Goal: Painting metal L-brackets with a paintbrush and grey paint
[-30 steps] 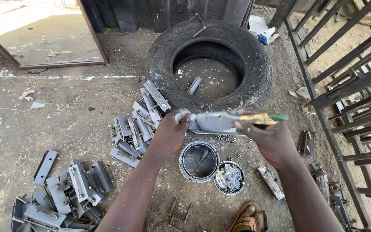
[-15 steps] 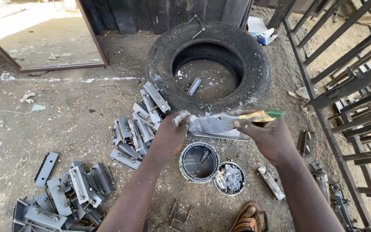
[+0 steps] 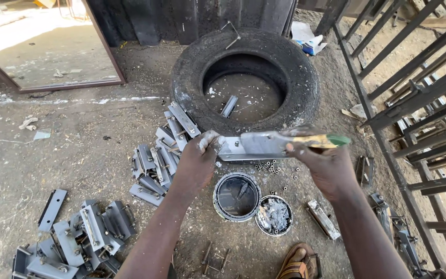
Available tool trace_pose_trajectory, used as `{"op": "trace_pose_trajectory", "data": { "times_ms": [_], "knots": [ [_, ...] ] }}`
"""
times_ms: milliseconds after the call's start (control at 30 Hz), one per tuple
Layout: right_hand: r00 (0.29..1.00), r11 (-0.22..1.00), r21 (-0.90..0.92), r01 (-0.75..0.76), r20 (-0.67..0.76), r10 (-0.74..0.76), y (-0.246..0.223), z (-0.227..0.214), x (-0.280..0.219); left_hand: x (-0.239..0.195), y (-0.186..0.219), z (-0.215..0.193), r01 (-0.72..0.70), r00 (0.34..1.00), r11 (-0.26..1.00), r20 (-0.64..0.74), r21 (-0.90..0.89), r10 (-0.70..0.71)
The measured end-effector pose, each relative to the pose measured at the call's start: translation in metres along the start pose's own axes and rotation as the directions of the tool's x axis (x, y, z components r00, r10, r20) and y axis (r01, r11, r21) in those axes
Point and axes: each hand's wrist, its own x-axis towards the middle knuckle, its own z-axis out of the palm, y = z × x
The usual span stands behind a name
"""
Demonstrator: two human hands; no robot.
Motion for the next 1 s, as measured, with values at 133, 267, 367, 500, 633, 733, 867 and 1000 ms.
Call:
{"op": "trace_pose_trajectory", "data": {
  "times_ms": [133, 267, 367, 500, 633, 733, 867, 1000],
  "knots": [
    [0.986, 0.999, -0.05, 0.013, -0.166, -0.022, 0.01, -0.016, -0.001, 0.006, -0.021, 0.0, -0.08, 0.996, 0.994, -0.047, -0.074, 0.077],
    [0.987, 0.999, -0.009, 0.048, -0.15, -0.049, -0.002, -0.012, 0.002, 0.014, -0.017, -0.004, -0.076, 0.997, 0.99, -0.015, -0.117, 0.075],
    [0.981, 0.994, -0.109, -0.01, -0.196, -0.011, 0.001, -0.022, -0.003, -0.008, 0.002, -0.007, -0.01, 1.0, 1.0, -0.018, -0.013, 0.01],
    [0.973, 0.998, 0.018, 0.064, -0.223, -0.059, 0.023, -0.034, 0.01, -0.002, -0.007, -0.015, -0.087, 0.995, 0.994, -0.055, -0.072, 0.083],
    [0.979, 0.996, -0.068, 0.052, -0.193, -0.064, 0.02, -0.052, 0.005, 0.001, 0.001, -0.017, -0.106, 0.992, 0.993, -0.077, -0.056, 0.102],
    [0.999, 0.977, 0.21, 0.032, -0.05, -0.022, 0.035, -0.066, 0.014, 0.004, 0.031, -0.01, 0.243, 0.97, 0.948, -0.05, 0.207, -0.238],
    [0.983, 0.938, -0.295, -0.183, -0.023, 0.184, 0.005, -0.057, 0.007, 0.005, 0.012, -0.009, 0.051, 0.998, 0.994, 0.026, 0.099, -0.053],
    [0.996, 0.996, -0.088, -0.033, 0.085, 0.04, 0.019, -0.074, 0.01, 0.002, 0.022, -0.008, 0.172, 0.984, 0.964, 0.002, 0.203, -0.176]
  ]
}}
